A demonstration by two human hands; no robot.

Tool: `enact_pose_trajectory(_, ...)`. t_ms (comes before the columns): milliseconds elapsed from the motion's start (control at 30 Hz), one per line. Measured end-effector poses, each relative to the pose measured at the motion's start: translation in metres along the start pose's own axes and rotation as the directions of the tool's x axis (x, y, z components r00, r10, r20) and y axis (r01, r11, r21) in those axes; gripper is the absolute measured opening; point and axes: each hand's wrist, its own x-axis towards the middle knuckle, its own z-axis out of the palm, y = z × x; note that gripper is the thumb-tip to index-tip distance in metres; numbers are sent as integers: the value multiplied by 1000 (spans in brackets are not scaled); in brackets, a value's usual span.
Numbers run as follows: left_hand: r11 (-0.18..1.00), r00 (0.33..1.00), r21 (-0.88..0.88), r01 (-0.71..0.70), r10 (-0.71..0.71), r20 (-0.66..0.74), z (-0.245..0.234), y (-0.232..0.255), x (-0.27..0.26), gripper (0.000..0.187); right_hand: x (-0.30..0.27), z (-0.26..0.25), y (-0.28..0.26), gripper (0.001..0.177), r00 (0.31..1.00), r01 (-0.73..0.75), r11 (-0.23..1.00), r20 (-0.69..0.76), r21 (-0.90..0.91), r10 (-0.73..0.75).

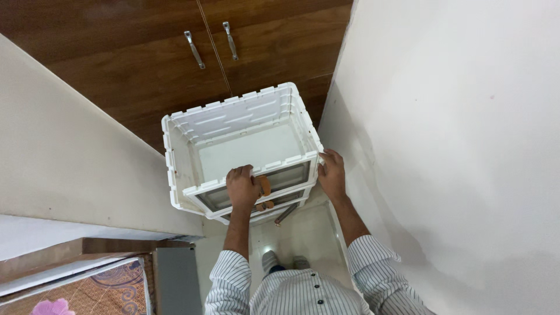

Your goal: The person assembles a white plastic storage box by unfolding its sides and inserting a rectangular frame into the top rim. They handle the box and frame by hand, positioning and securing the frame around the box opening.

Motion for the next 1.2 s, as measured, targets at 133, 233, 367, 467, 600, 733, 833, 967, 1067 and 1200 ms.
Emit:
enact_pose_trajectory(133,992,992,-70,-107,101,-81,16,23,3,31,-1,-4,5,30,997,-82,996,11,30,82)
enact_pose_trajectory(233,990,990,-58,-131,128,-63,26,35,2,31,-1,-8,5,29,995,-91,996,44,13,91)
enact_pose_trajectory(367,988,991,-74,-134,133,-15,37,45,6,31,4,-13,5,35,993,-93,995,79,26,91)
enact_pose_trajectory(467,984,985,-91,-154,160,66,45,54,7,29,4,-14,5,36,990,-113,993,85,40,109)
enact_pose_trajectory(600,982,973,-113,-151,168,161,54,69,5,31,4,-13,8,35,993,-92,995,82,26,90)
enact_pose_trajectory(733,984,980,-73,-163,170,107,56,76,3,26,5,-13,12,30,993,-91,996,82,23,89)
enact_pose_trajectory(833,986,983,-96,-135,146,108,54,76,2,21,5,-14,13,30,989,-118,993,90,21,115)
enact_pose_trajectory(967,986,986,-130,-101,117,119,54,76,-1,17,3,-14,15,30,989,-122,992,89,41,118)
enact_pose_trajectory(1067,984,989,-145,-101,115,88,56,76,-2,17,5,-12,18,31,987,-132,987,101,86,123)
enact_pose_trajectory(1200,985,992,-146,-94,105,75,59,76,-3,18,2,-11,21,38,991,-96,987,109,125,83)
